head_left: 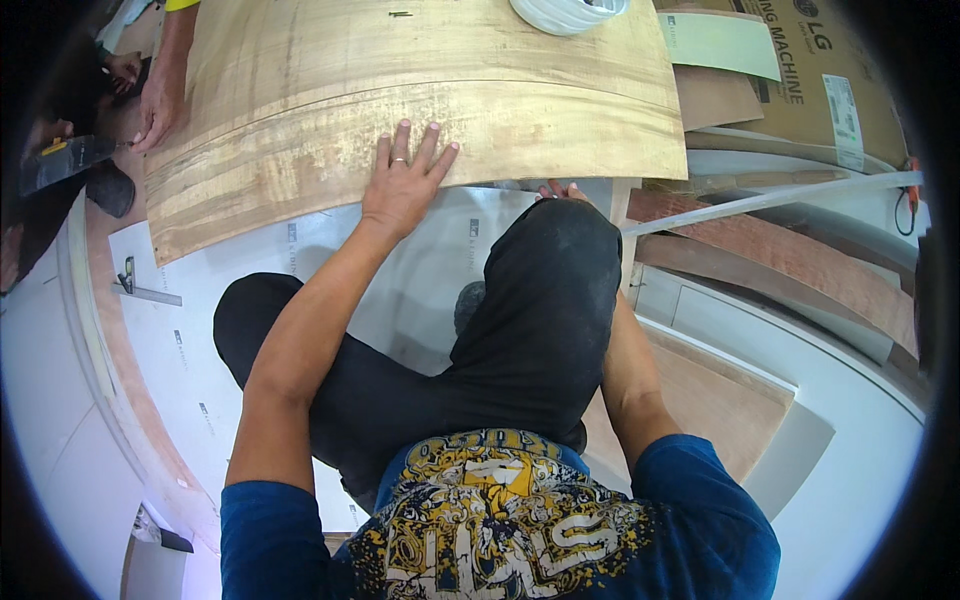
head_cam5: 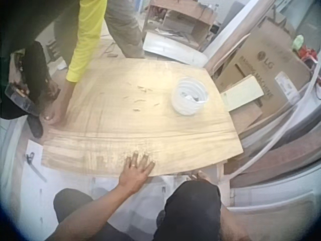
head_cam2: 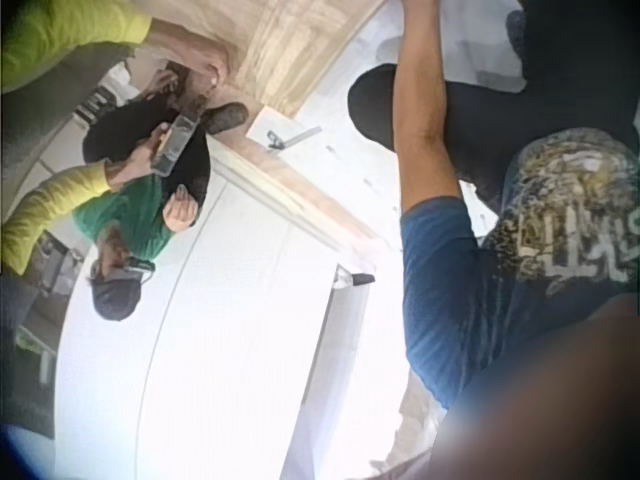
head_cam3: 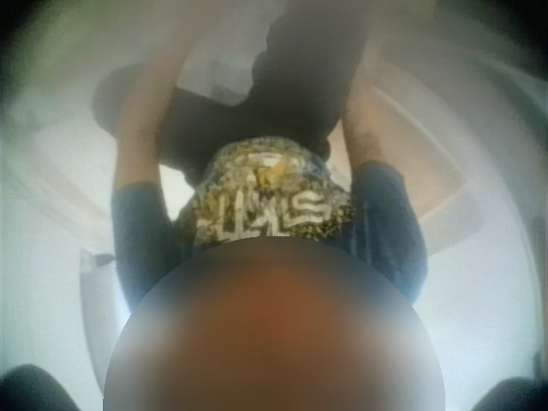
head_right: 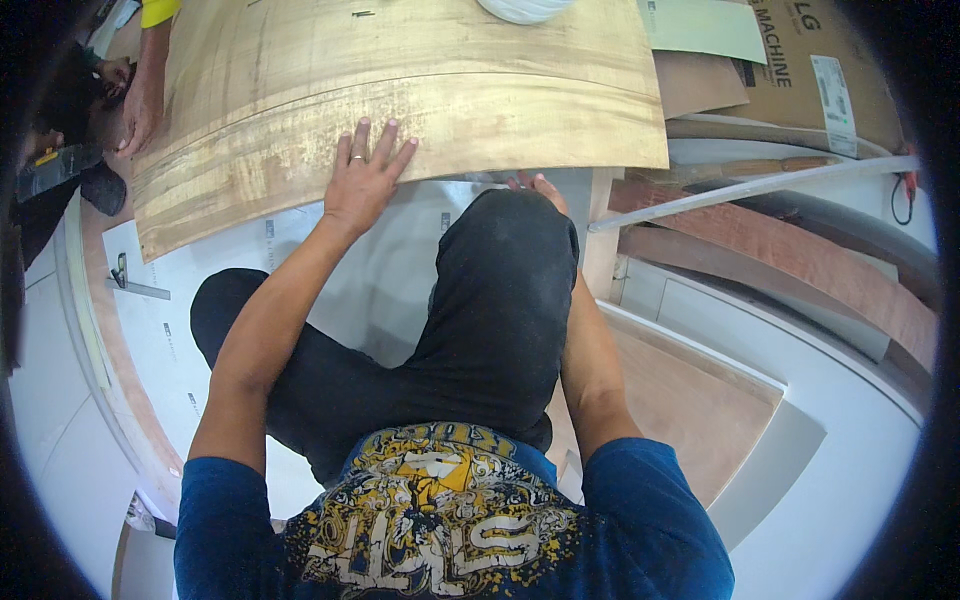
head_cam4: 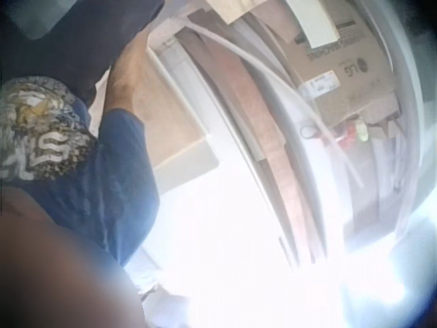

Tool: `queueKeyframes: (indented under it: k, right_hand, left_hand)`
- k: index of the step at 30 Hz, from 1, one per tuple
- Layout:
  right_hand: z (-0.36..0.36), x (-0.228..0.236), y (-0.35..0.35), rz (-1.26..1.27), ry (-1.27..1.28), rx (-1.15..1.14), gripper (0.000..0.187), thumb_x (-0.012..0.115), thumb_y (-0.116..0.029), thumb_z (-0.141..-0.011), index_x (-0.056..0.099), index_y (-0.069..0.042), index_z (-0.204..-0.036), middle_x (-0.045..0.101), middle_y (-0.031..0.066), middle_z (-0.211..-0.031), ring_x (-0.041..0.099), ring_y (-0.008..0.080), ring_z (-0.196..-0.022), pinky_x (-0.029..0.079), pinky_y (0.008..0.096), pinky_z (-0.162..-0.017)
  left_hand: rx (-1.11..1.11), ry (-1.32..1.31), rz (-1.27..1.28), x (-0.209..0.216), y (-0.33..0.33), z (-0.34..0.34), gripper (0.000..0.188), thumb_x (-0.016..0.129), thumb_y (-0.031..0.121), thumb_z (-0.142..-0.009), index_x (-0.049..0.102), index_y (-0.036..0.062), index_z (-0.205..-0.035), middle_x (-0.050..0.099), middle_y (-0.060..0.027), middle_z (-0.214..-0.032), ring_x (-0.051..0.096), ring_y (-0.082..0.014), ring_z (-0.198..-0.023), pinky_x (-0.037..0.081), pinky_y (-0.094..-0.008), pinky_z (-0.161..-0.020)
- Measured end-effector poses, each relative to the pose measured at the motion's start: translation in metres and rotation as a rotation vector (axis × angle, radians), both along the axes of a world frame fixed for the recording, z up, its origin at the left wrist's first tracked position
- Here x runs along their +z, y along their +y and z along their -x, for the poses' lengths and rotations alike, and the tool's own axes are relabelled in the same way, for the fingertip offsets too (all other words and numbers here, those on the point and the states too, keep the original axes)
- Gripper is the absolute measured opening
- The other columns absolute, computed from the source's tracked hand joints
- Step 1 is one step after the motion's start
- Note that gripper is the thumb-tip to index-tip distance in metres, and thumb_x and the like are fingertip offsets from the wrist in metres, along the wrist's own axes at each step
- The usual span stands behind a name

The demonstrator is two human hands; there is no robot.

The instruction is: The person assists in assembling a wooden tabletop by holding the panel steady while two coworkers use a power drill to fasten screws. The person also picks up screws from a container and places them on the tabletop for the coworkers to use.

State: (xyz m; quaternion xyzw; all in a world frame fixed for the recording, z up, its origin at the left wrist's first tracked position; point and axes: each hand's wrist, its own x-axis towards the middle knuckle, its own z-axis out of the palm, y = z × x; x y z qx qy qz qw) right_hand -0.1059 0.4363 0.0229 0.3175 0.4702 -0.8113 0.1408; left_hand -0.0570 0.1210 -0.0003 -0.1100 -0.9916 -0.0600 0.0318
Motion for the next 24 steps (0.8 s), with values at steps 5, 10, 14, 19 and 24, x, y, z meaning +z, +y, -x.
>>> queueKeyframes:
  k: [5, 10, 14, 19, 24]
  right_hand:
    - [0.003, -0.021, -0.01, 0.109, 0.0, -0.024, 0.039, 0.06, -0.02, -0.107, 0.053, 0.0, -0.14, 0.07, 0.0135, -0.117, 0.068, 0.0227, -0.096, 0.056, 0.0387, -0.09]
    - [-0.009, -0.032, -0.001, 0.079, 0.066, 0.071, 0.038, 0.06, -0.018, -0.107, 0.054, -0.001, -0.14, 0.07, 0.0123, -0.115, 0.068, 0.0211, -0.096, 0.056, 0.0366, -0.089]
    - [-0.017, -0.043, 0.015, -0.214, 0.249, 0.323, 0.037, 0.06, -0.017, -0.107, 0.054, -0.001, -0.14, 0.07, 0.0113, -0.114, 0.068, 0.0199, -0.095, 0.056, 0.035, -0.088]
    - [-0.019, -0.059, 0.084, -0.567, 0.397, 0.383, 0.036, 0.06, -0.015, -0.107, 0.055, -0.002, -0.139, 0.07, 0.0091, -0.111, 0.067, 0.0168, -0.094, 0.056, 0.0315, -0.085]
    - [0.009, -0.01, 0.078, -0.633, 0.344, 0.286, 0.033, 0.06, -0.014, -0.105, 0.057, -0.002, -0.136, 0.065, 0.0053, -0.098, 0.064, 0.0153, -0.087, 0.056, 0.0281, -0.078]
  left_hand:
    - [-0.028, 0.02, 0.037, -0.002, -0.006, -0.004, 0.081, 0.078, 0.031, -0.089, 0.04, 0.0285, -0.162, 0.029, -0.0099, -0.172, 0.031, -0.0467, -0.154, 0.027, -0.062, -0.124]
    - [-0.005, -0.056, -0.103, 0.021, 0.001, 0.002, 0.076, 0.072, 0.02, -0.091, 0.042, 0.0276, -0.161, 0.035, -0.0117, -0.169, 0.028, -0.047, -0.155, 0.027, -0.0647, -0.123]
    - [0.07, -0.068, 0.004, 0.02, 0.009, 0.004, 0.084, 0.077, 0.025, -0.089, 0.038, 0.0302, -0.163, 0.031, -0.014, -0.17, 0.026, -0.0471, -0.156, 0.026, -0.0668, -0.122]
    - [0.073, -0.123, 0.07, 0.018, 0.016, 0.007, 0.083, 0.073, 0.028, -0.093, 0.033, 0.0318, -0.165, 0.024, -0.015, -0.174, 0.021, -0.0472, -0.158, 0.023, -0.0673, -0.124]
    - [0.075, -0.165, 0.021, 0.026, 0.012, 0.004, 0.091, 0.077, 0.031, -0.09, 0.029, 0.0317, -0.167, 0.022, -0.0156, -0.174, 0.017, -0.0464, -0.16, 0.017, -0.0676, -0.126]
